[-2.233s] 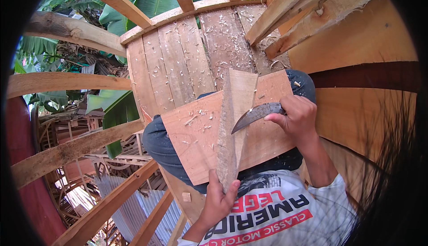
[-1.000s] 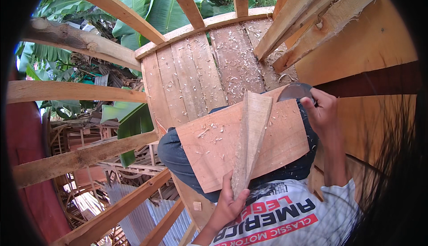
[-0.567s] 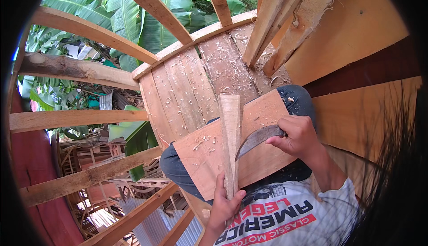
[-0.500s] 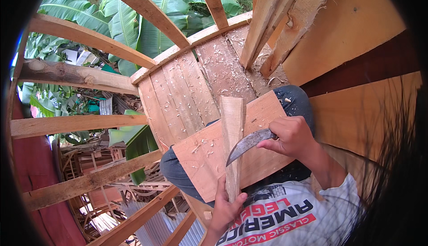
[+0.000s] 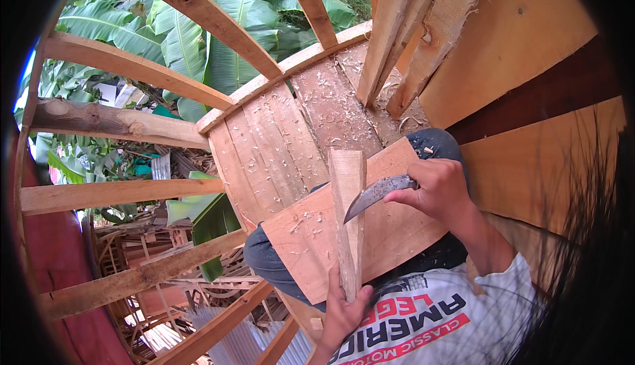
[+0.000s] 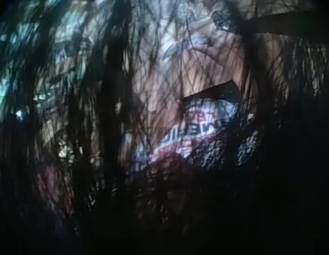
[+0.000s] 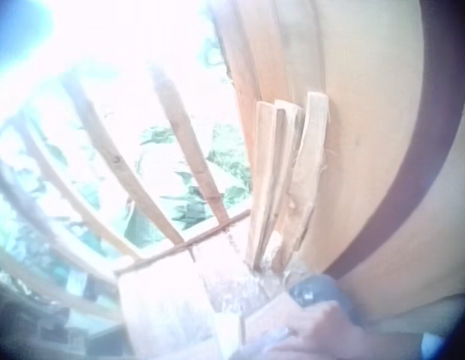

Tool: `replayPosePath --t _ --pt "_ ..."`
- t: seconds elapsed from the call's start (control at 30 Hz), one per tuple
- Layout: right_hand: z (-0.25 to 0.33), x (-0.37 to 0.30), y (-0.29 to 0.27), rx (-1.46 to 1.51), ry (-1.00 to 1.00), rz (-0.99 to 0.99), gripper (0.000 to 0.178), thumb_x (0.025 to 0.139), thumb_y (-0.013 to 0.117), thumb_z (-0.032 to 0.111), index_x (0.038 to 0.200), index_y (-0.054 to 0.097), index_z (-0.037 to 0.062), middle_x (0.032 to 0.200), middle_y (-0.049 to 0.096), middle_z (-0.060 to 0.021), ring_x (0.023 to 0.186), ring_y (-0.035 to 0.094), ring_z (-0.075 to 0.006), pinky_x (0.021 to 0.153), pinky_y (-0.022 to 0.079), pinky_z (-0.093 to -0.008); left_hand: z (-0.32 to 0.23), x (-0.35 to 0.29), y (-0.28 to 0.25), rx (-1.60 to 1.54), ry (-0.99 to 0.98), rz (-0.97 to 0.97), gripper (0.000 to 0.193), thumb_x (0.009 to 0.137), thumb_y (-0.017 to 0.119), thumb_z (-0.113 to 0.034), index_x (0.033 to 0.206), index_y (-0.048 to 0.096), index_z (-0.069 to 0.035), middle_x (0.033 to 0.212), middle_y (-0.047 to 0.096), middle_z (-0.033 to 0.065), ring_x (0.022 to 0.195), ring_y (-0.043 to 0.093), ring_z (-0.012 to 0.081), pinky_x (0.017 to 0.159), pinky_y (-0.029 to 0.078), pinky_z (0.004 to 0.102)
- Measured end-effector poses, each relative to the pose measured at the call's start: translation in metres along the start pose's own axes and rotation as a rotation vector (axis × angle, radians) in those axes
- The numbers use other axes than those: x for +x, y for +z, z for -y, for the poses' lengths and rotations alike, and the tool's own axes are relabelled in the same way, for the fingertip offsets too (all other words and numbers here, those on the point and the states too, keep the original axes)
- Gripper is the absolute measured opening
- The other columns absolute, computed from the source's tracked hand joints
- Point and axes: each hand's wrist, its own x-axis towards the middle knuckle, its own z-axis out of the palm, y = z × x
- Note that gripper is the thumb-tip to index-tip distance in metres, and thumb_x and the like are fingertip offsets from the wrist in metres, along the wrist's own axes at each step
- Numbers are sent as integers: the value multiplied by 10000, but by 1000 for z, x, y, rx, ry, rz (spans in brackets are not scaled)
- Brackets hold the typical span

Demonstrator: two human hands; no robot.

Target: The person is sitting cross-legged on a wooden platform, using a curved knife to shave and shape a long piece of wood. They hold the wood with their left hand and use the knife in their right hand to remove thin strips of wood, creating shavings that fall onto the platform.

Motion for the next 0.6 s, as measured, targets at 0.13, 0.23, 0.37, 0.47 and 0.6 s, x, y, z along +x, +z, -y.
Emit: replayPosePath --t 0.13,0.23,0.37,0.47,0.6 --pt "-2 -4 7 -39 95 -129 577 763 647 585 548 497 71 507 495 -104 480 553 -300 453 432 -363 -4 5 -3 11 13 19 707 844 670 -144 1384 254 45 1244 498 205 1171 478 241 1011 342 310" --pt "-35 15 7 -106 400 -240 607 805 609 578 554 479 41 516 476 -143 495 530 -358 462 419 -389 -3 -5 -1 113 17 122 702 844 678 -175 1376 273 37 1212 517 200 1139 495 236 981 370 315" --pt "-45 24 -36 51 432 -300 615 816 613 564 575 462 19 526 474 -160 504 525 -376 468 406 -405 9 -6 -5 112 12 101 683 840 682 -172 1366 291 22 1183 534 184 1094 514 230 947 393 318" --pt "-8 8 -22 89 155 -41 590 791 650 548 562 474 34 525 493 -139 506 549 -350 472 423 -405 8 4 -10 60 53 18 666 837 678 -151 1359 299 13 1140 539 169 1047 520 222 912 404 316" --pt "22 -11 -4 226 97 159 549 785 671 513 567 495 41 539 520 -122 529 574 -322 483 438 -400 -20 8 -7 -125 -142 124 633 863 640 -127 1376 286 -16 821 556 77 666 529 136 595 442 253"
